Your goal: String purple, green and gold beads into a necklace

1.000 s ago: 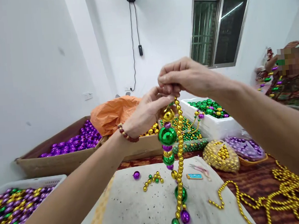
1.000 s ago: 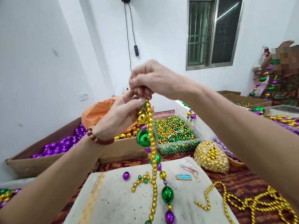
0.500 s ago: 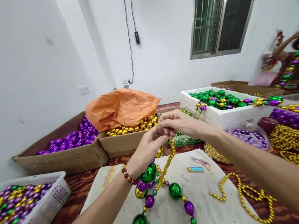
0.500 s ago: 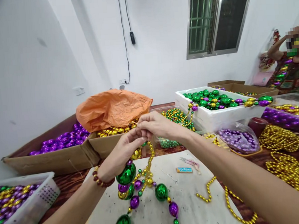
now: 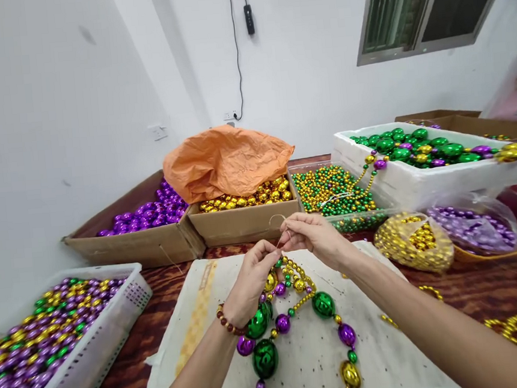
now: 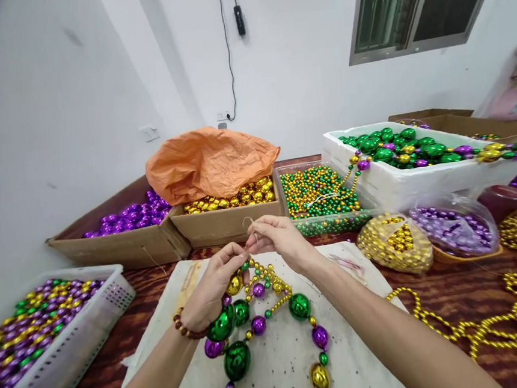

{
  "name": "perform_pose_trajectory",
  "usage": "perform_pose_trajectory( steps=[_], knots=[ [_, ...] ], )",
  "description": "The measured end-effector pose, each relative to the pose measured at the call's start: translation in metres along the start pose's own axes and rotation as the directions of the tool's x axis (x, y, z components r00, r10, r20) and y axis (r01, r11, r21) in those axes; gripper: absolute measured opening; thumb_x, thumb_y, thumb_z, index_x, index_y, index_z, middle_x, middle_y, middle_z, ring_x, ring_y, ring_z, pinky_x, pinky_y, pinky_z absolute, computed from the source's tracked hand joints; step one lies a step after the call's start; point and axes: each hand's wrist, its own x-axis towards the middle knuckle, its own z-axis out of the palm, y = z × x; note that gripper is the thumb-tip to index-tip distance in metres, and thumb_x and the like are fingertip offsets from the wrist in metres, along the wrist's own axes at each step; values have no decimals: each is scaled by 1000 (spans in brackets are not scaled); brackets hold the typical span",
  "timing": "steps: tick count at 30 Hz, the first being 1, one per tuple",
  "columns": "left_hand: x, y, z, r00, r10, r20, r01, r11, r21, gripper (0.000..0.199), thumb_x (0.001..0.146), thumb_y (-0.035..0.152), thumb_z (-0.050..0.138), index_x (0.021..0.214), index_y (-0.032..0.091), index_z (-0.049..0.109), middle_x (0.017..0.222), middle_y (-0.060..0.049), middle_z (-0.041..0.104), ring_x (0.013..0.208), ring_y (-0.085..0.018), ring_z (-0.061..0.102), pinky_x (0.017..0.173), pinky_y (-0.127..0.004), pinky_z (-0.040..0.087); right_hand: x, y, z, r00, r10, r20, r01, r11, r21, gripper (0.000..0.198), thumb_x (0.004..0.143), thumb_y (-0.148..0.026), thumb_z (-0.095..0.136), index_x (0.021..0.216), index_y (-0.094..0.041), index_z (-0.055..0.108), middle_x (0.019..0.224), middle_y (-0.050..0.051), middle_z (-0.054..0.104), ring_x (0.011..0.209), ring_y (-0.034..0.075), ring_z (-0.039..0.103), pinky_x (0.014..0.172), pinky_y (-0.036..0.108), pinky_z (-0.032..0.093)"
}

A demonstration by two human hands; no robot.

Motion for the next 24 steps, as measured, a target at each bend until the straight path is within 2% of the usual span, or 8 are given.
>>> perform_pose_trajectory(
  steps=[4, 6, 8, 11, 13, 17, 20, 24],
  knots=[
    [-5, -12, -13, 996, -52, -77, 47, 997, -61, 24, 80, 40, 60, 77, 19, 50, 53, 3, 55, 45, -7, 46, 44, -17, 29, -9, 28, -5, 987, 32, -155, -2, 983, 186, 20, 80, -37, 68, 81, -18, 62, 87, 6, 73, 81, 17, 69, 77, 30, 52],
    [-5, -17, -18, 992, -38, -124, 30, 997, -64, 22, 80, 36, 61, 76, 18, 50, 55, 4, 55, 46, -7, 46, 45, -17, 30, -21, 37, -1, 978, 7, -209, 34, 981, 191, 19, 83, -37, 65, 79, -18, 63, 91, 6, 73, 88, 17, 67, 80, 30, 51],
    [-5, -20, -22, 987, -18, -162, 9, 998, -58, 20, 79, 33, 62, 75, 18, 50, 57, 4, 55, 47, -6, 47, 47, -17, 32, -37, 44, 9, 971, -53, -233, 78, 992, 98, 19, 88, -35, 60, 81, -19, 66, 94, 5, 73, 87, 15, 65, 76, 26, 49],
    [-7, -22, -24, 984, -26, -176, 13, 997, -73, 19, 80, 32, 61, 75, 18, 50, 55, 4, 55, 47, -7, 47, 47, -17, 33, -62, 59, 27, 983, -143, -116, 116, 970, -212, 21, 93, -32, 54, 86, -21, 70, 91, 3, 72, 79, 14, 63, 69, 23, 47],
    [-9, -23, -25, 987, -44, -157, 30, 995, -92, 18, 81, 32, 61, 76, 17, 51, 53, 4, 54, 45, -7, 45, 46, -17, 32, -73, 76, 33, 977, -210, -28, 175, 874, -453, 20, 94, -28, 52, 91, -22, 71, 92, 3, 72, 83, 16, 64, 73, 25, 48],
    [-15, -26, -26, 989, -139, -49, 133, 985, -110, 17, 81, 31, 62, 77, 17, 53, 52, 2, 56, 45, -6, 47, 45, -16, 31, -76, 119, 27, 916, -402, -12, 222, 531, -818, 23, 95, -17, 46, 102, -23, 68, 107, 4, 69, 100, 20, 62, 88, 31, 46],
    [-19, -32, -27, 968, -242, 59, 248, 958, -146, 20, 80, 34, 65, 80, 17, 56, 54, 0, 58, 47, -7, 50, 45, -15, 32, -72, 137, 20, 892, -452, 1, 178, 347, -921, 29, 94, -11, 42, 108, -23, 65, 116, 5, 66, 105, 19, 62, 84, 29, 48],
    [-26, -41, -29, 919, -361, 158, 392, 879, -271, 21, 76, 32, 70, 84, 17, 57, 61, 0, 59, 51, -10, 56, 47, -18, 39, -68, 145, 19, 846, -532, 23, 164, 219, -962, 30, 94, -10, 40, 110, -20, 64, 128, 8, 60, 105, 19, 62, 84, 28, 49]
  ],
)
